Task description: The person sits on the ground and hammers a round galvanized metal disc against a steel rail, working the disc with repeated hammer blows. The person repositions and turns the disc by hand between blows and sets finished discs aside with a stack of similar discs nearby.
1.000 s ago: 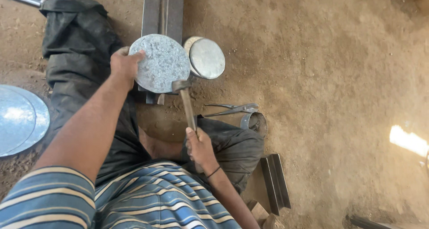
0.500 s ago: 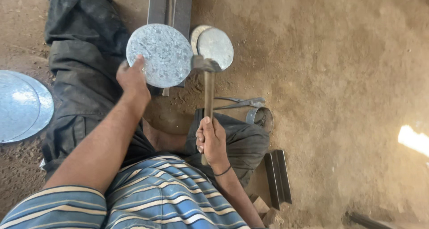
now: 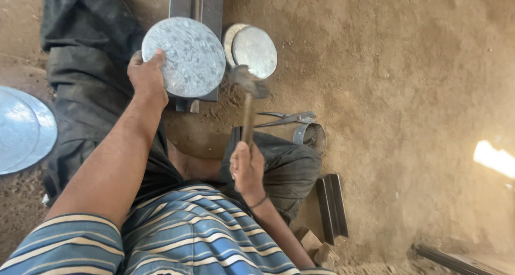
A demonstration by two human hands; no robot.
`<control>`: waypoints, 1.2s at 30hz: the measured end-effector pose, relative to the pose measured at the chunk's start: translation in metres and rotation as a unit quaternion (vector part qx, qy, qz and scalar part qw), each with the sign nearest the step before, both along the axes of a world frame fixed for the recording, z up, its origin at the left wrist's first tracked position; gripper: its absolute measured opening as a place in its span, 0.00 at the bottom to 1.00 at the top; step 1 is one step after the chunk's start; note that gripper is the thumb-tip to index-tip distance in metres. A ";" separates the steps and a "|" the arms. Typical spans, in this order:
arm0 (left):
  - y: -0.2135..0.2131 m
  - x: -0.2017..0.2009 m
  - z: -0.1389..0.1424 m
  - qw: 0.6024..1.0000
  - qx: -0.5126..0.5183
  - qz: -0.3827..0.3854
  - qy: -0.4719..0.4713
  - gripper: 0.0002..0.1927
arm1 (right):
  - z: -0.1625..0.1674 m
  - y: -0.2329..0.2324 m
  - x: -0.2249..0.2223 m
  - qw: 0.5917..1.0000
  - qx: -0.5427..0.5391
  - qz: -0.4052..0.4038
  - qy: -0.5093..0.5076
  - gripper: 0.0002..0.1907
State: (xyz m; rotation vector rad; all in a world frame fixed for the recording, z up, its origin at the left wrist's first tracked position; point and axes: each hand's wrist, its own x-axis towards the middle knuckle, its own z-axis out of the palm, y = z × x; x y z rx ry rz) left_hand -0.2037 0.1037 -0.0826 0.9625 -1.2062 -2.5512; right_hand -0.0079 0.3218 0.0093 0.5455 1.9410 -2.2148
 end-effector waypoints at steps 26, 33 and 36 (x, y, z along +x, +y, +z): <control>-0.002 0.040 -0.018 0.996 -0.043 -0.058 -0.047 0.14 | -0.002 -0.016 0.001 0.989 0.038 0.101 -0.106 0.20; 0.002 0.053 -0.006 0.989 -0.094 -0.101 -0.051 0.10 | -0.019 -0.010 0.013 0.982 0.052 0.097 -0.155 0.19; 0.004 0.065 0.001 0.994 -0.040 -0.045 -0.091 0.12 | -0.027 -0.006 0.022 0.979 0.069 0.033 -0.188 0.16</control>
